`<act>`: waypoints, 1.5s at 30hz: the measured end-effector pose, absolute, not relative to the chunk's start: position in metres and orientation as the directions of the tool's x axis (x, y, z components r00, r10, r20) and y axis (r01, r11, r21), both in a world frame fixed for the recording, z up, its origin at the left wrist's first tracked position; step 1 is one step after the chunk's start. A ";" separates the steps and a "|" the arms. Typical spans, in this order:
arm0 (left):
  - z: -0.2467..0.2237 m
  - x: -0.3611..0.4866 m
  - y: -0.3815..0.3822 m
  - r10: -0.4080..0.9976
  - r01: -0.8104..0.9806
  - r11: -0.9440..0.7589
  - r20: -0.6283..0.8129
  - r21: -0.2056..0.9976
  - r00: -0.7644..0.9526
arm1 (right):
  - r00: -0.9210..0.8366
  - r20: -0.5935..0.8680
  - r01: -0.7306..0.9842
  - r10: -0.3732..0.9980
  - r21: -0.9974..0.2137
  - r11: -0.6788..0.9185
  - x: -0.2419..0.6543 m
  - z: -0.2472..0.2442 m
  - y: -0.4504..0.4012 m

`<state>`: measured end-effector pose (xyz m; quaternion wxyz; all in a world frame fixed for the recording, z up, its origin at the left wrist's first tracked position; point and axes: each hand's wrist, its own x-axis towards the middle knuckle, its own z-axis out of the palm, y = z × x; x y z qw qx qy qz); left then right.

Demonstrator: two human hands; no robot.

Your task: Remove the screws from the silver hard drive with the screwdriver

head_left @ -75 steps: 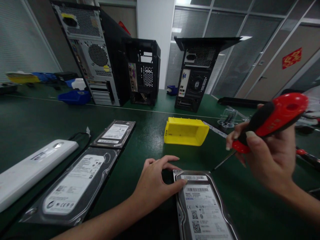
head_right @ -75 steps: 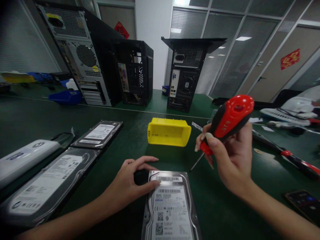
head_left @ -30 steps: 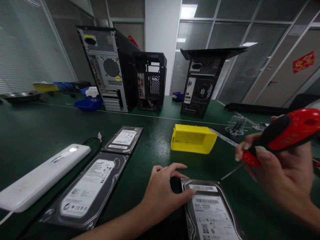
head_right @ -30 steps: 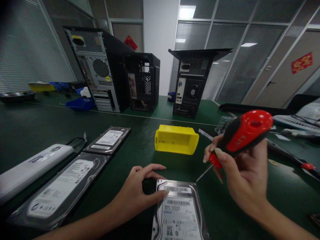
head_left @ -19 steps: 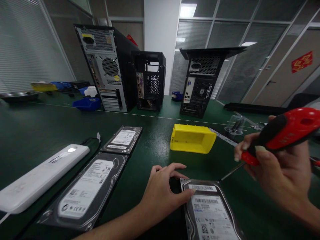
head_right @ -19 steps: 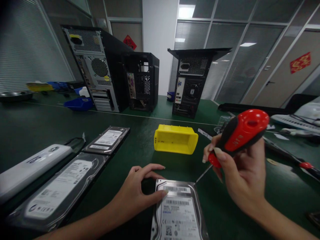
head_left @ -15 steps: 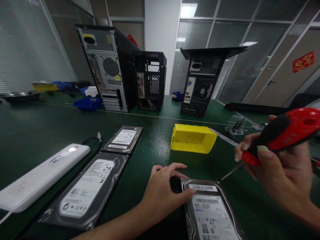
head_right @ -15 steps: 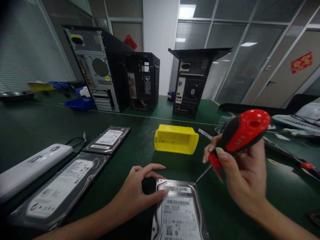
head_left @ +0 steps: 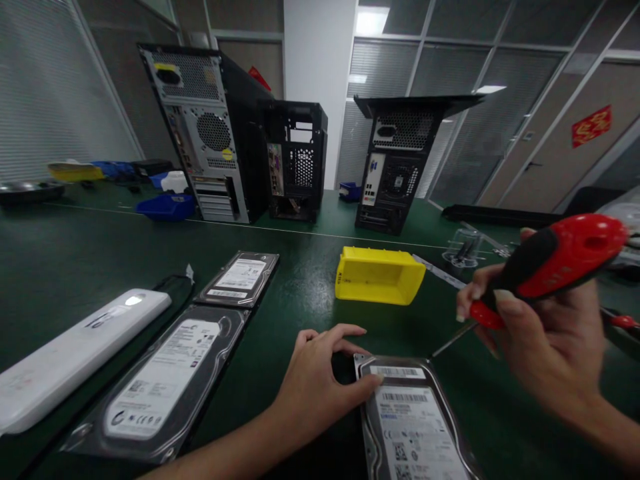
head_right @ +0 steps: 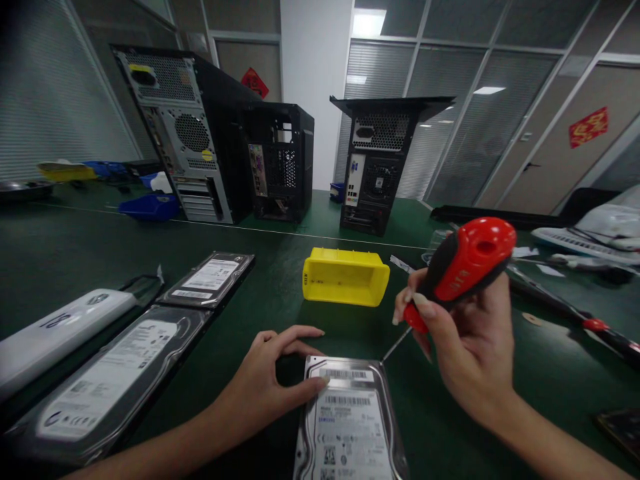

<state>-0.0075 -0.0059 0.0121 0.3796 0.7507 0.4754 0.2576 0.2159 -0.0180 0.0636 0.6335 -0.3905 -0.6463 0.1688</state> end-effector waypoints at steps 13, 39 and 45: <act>0.016 -0.008 -0.006 0.902 0.536 -0.260 0.003 0.803 0.433 | 0.095 0.670 0.275 0.736 -0.728 0.628 0.214 0.067 -0.019; 0.016 -0.008 -0.006 0.896 0.530 -0.282 0.022 0.800 0.444 | 0.008 0.326 0.155 0.945 -0.934 0.321 0.229 0.089 -0.009; 0.015 -0.009 -0.007 0.897 0.538 -0.288 0.027 0.792 0.440 | 0.124 0.343 0.310 0.931 -0.905 0.292 0.230 0.086 -0.009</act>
